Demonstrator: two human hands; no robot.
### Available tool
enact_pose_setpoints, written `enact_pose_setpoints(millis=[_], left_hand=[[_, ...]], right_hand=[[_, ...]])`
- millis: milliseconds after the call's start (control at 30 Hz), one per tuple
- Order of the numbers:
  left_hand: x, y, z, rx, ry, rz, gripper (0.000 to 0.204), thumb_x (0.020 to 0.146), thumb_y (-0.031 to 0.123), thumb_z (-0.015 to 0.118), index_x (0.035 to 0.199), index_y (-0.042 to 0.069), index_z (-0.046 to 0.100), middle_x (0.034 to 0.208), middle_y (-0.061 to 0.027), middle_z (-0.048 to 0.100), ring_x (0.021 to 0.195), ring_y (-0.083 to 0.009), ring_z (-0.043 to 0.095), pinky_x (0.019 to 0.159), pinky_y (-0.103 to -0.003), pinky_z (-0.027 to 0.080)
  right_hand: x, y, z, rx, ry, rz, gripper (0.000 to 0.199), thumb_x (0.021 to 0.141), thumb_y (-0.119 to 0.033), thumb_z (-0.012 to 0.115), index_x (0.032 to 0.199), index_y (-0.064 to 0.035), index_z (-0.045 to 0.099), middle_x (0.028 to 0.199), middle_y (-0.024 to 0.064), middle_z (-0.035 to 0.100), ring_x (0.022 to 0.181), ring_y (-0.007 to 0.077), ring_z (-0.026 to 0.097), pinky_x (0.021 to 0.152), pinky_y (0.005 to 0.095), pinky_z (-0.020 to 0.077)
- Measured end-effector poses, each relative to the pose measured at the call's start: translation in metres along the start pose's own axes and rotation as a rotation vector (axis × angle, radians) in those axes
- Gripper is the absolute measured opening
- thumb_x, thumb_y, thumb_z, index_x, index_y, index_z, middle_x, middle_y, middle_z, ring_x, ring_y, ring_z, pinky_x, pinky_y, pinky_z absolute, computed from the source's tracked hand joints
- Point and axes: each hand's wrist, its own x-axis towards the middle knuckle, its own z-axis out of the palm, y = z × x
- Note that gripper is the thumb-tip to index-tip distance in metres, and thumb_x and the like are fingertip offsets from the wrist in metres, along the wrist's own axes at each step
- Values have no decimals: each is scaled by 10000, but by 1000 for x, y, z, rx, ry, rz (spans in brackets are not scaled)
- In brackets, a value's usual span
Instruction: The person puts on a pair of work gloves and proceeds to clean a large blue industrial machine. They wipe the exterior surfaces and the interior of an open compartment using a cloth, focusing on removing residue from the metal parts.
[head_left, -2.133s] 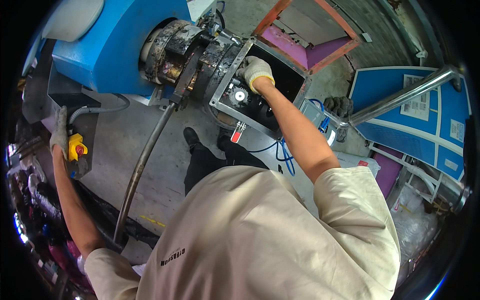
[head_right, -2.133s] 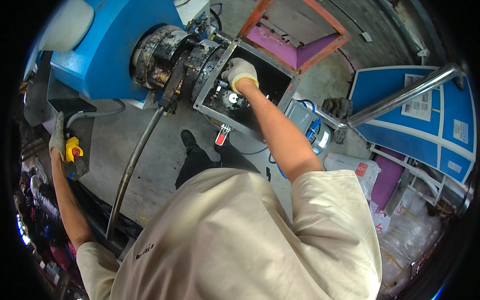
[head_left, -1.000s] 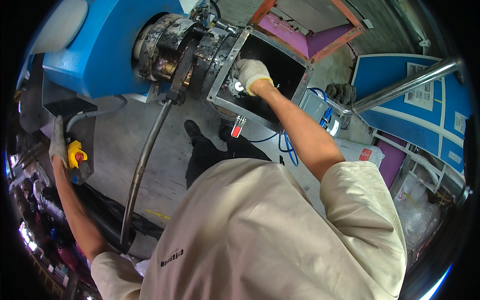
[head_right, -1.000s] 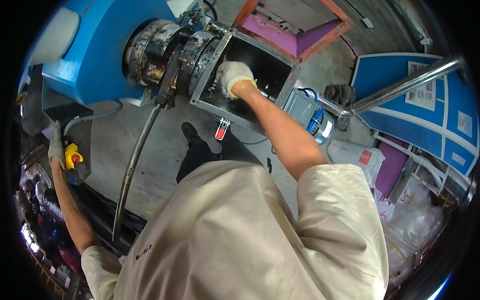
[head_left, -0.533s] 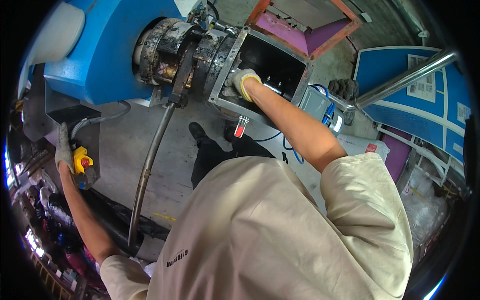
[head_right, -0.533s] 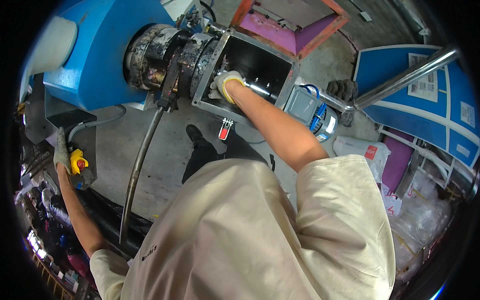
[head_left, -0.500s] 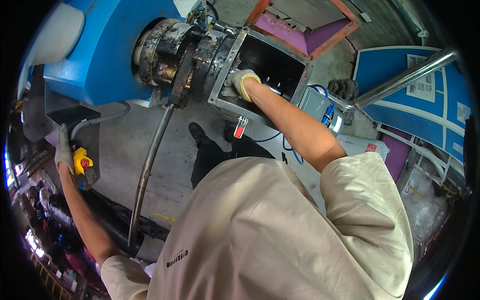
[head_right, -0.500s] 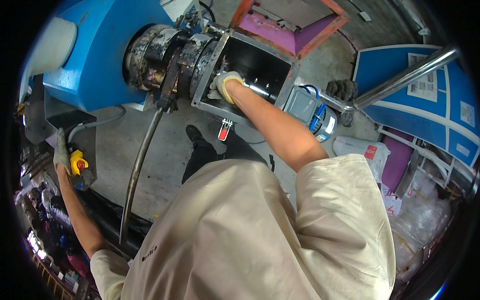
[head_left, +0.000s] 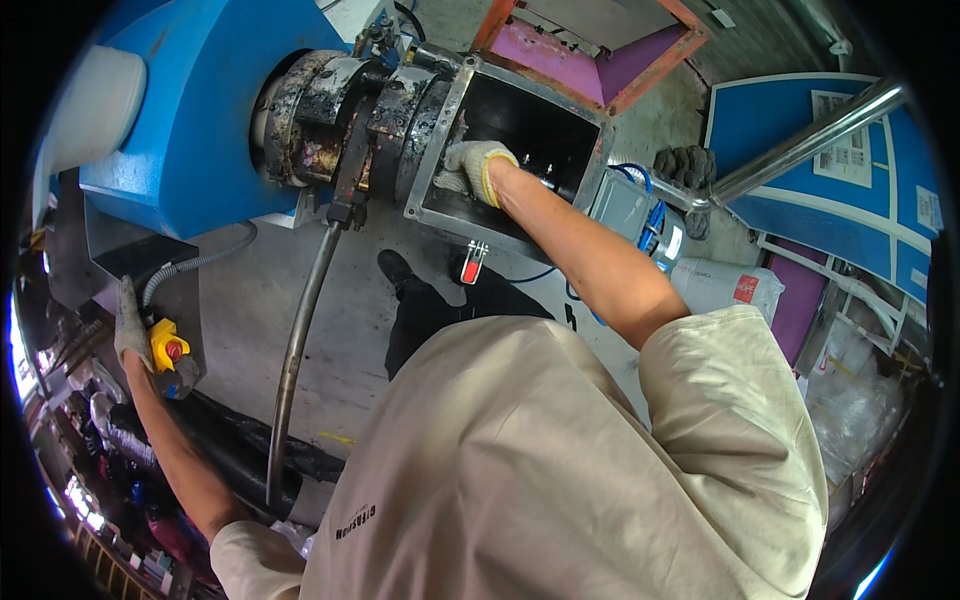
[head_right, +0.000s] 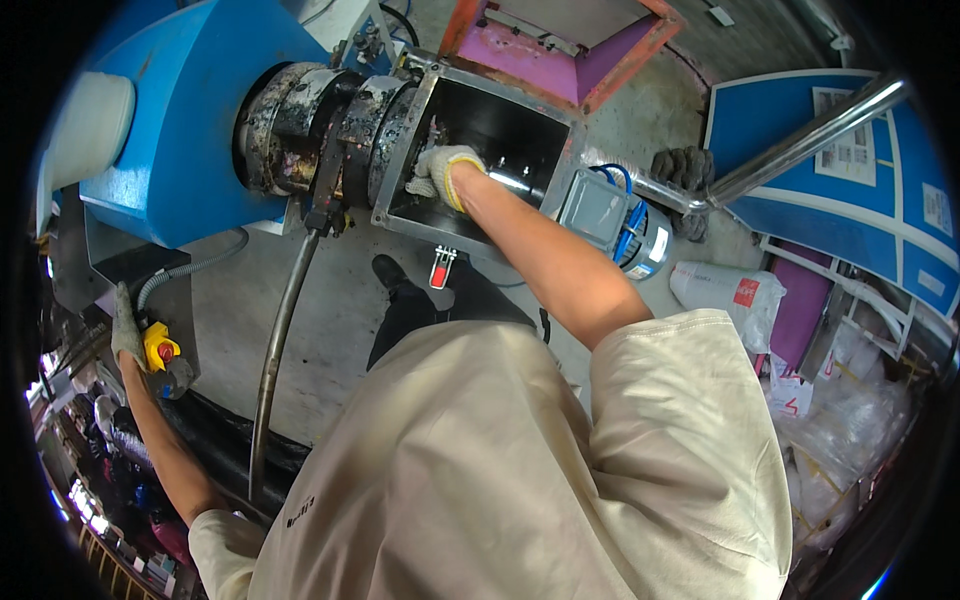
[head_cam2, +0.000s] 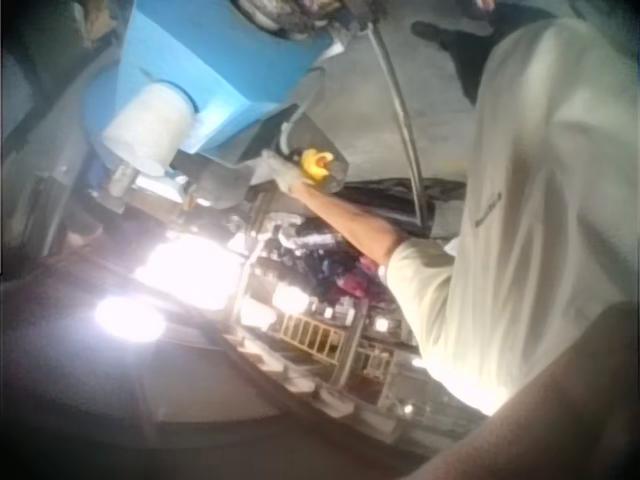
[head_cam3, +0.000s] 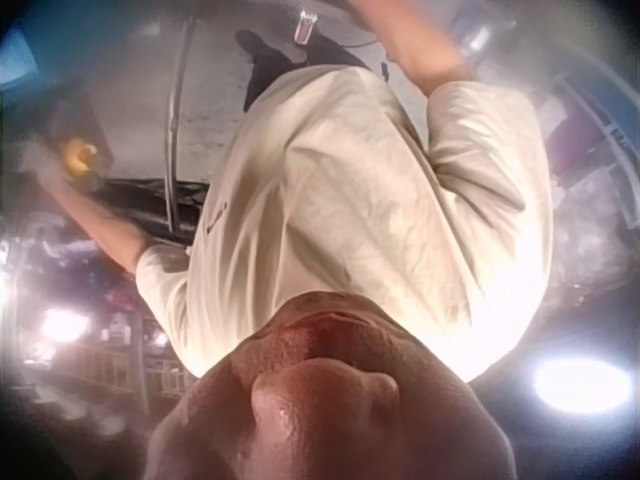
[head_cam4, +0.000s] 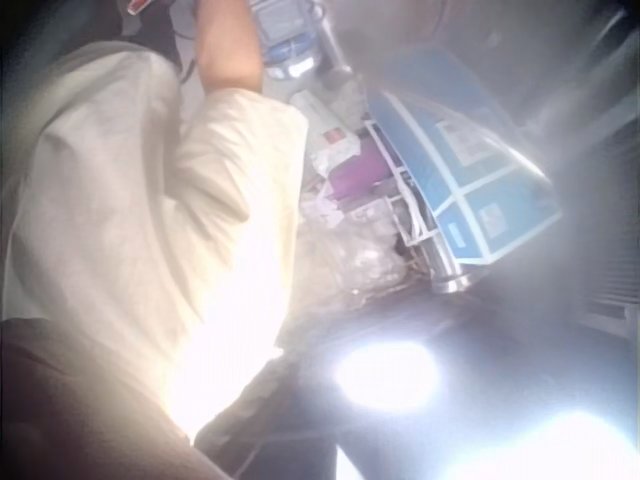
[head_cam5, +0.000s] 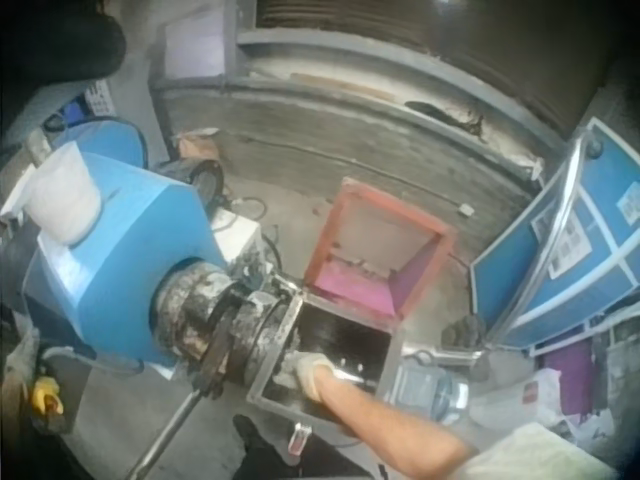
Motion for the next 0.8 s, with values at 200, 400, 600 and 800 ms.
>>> enact_pose_setpoints(millis=[200, 400, 600, 800], left_hand=[[-3, 1, 2, 43, 30, 4, 641, 1044, 526, 516, 1585, 190, 446, 1482, 26, 509, 934, -132, 562, 835, -266, 520], [-10, 2, 4, -36, 35, -74, 728, 956, 648, 586, 1477, 142, 529, 1172, -37, 561, 791, -173, 596, 704, -310, 547], [-15, 10, 11, -99, 63, -101, 829, 867, 767, 646, 1371, 111, 598, 867, -95, 575, 613, -223, 623, 558, -358, 566], [-31, 27, 21, -75, 31, -72, 830, 871, 732, 667, 1427, 120, 588, 888, -79, 575, 680, -196, 578, 626, -360, 579]], right_hand=[[-5, -2, 13, 169, 60, 71, 53, 878, 43, 644, 916, 49, 681, 837, 192, 686, 681, 361, 714, 517, 455, 621], [-36, -30, 11, 310, -6, 63, 61, 873, 18, 655, 924, 20, 688, 836, 201, 698, 739, 366, 734, 660, 443, 639], [-48, -56, -34, -259, 42, -61, 102, 868, -85, 687, 897, 3, 730, 606, 113, 611, 527, 229, 595, 468, 375, 404], [-22, -14, -30, -325, -139, 275, 355, 825, 39, 697, 1180, 22, 698, 991, 156, 719, 878, 312, 730, 690, 451, 640]])
